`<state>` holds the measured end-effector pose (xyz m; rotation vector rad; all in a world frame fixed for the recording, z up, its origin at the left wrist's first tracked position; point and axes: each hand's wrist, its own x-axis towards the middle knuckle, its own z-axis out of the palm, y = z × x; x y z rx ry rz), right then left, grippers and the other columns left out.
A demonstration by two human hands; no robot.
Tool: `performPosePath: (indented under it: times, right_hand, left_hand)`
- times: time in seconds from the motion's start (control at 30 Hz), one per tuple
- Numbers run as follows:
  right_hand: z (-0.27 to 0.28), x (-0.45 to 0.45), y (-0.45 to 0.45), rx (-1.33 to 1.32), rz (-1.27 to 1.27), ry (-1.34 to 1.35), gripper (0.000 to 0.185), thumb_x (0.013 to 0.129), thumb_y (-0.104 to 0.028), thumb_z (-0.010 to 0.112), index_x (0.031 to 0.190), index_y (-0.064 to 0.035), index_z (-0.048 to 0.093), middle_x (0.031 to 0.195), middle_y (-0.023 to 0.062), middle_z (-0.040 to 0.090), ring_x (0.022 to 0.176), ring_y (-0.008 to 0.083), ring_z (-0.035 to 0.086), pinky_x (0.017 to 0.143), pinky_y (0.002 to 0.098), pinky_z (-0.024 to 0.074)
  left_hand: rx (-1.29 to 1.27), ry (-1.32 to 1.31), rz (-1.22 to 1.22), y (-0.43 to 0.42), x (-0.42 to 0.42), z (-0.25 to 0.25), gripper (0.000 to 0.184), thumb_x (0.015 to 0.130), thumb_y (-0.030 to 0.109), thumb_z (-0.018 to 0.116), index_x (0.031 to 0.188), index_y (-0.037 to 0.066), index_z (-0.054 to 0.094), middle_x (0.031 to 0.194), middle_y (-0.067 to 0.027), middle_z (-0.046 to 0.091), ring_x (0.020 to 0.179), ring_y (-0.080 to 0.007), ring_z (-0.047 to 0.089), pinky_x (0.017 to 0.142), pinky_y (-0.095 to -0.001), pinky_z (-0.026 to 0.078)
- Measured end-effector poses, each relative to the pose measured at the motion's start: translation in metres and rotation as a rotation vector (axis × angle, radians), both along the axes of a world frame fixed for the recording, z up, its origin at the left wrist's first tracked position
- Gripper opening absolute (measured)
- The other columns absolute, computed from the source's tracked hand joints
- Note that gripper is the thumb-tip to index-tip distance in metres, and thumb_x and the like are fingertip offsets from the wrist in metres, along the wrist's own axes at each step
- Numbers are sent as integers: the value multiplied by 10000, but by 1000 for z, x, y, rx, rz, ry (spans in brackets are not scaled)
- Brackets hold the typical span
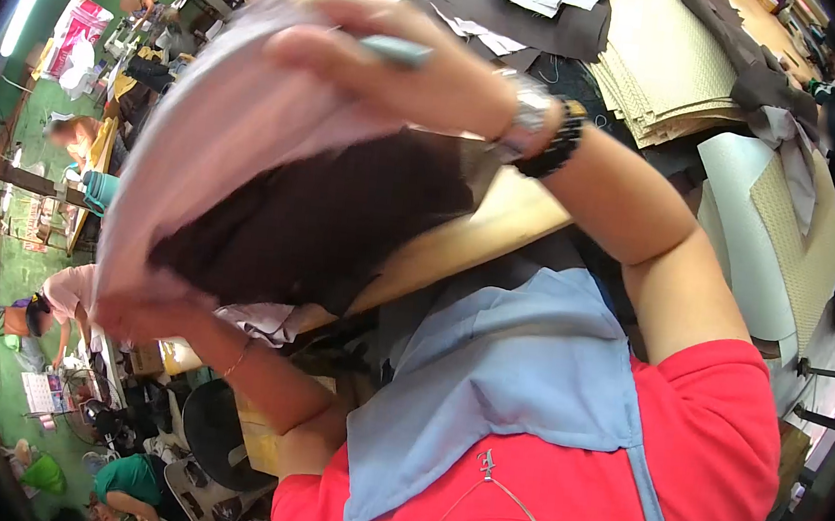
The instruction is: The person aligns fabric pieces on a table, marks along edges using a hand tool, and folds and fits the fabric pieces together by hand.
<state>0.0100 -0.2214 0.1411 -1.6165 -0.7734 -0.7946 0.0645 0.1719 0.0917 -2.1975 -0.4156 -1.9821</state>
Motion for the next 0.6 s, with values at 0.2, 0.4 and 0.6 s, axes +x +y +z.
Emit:
performPosePath:
  times: [0.2, 0.4, 0.6]
  right_hand:
    - [12, -23, 76, 192, 541, 381, 366, 1008, -393, 577, 969, -39, 659, 829, -45, 596, 793, 31, 511, 687, 246, 450]
    - [-29, -32, 40, 674, 788, 1075, 350, 952, -334, 662, 1161, -53, 667, 1082, 37, 696, 1014, 105, 651, 894, 289, 537]
    - [-152, -11, -82, 779, 210, 1139, 424, 968, -402, 619, 1203, -49, 625, 1096, 79, 691, 967, 150, 673, 869, 343, 551]
  left_hand:
    - [-404, -377, -766, 86, -110, 107, 419, 922, 302, 625, 1188, -22, 628, 1083, -158, 648, 1008, -262, 613, 928, -374, 478]
    - [-371, 558, -823, 27, -99, 136, 371, 942, 339, 621, 1113, 12, 661, 977, -112, 662, 875, -204, 600, 807, -343, 486]
    - [-272, 1246, -1231, -123, 89, -45, 341, 967, 379, 608, 968, 44, 667, 784, -72, 635, 697, -147, 549, 639, -327, 466]
